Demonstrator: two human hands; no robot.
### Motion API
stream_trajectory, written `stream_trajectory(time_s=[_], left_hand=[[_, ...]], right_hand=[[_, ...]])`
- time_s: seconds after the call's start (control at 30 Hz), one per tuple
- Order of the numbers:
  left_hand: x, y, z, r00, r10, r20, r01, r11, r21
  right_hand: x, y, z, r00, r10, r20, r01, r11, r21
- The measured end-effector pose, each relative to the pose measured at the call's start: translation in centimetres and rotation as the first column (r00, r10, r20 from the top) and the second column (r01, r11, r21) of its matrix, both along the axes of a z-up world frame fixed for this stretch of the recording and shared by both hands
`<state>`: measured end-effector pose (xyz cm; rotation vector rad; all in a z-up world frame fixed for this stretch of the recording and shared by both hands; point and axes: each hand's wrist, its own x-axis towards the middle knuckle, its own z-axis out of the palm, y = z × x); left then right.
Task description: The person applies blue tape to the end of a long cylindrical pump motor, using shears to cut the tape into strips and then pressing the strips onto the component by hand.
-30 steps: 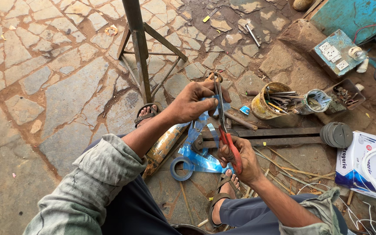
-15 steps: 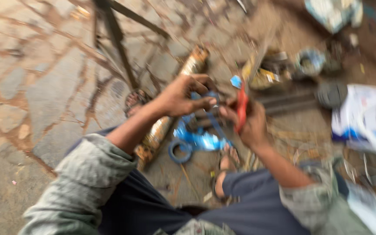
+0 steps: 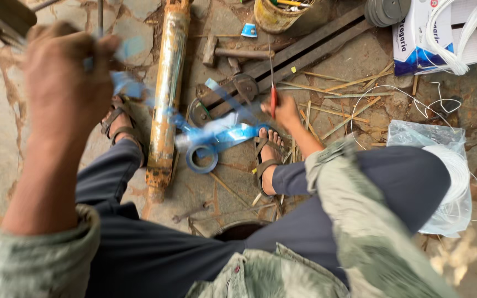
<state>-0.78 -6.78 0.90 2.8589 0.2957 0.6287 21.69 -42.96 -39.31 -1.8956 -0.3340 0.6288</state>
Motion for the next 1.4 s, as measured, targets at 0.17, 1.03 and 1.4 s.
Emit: stream_trajectory(time_s=[0.17, 1.03, 1.4], left_hand=[[-0.5, 0.1, 2.1, 0.988, 0.131, -0.081, -0.142, 0.98, -0.14], [3.8, -4.0, -0.5, 0.97, 0.133, 0.203, 0.139, 0.384, -0.913], [4.9, -5.0, -1.1, 0.956, 0.094, 0.279, 0.245, 0.271, -0.931]], right_hand=[[-4.9, -4.1, -6.0, 0.965, -0.247, 0.086, 0.262, 0.913, -0.313], [-2.2, 16.5, 36.4, 0.861, 0.502, 0.085, -0.435, 0.637, 0.636], [-3.0, 15.4, 37.1, 0.919, 0.392, -0.04, -0.301, 0.764, 0.571]])
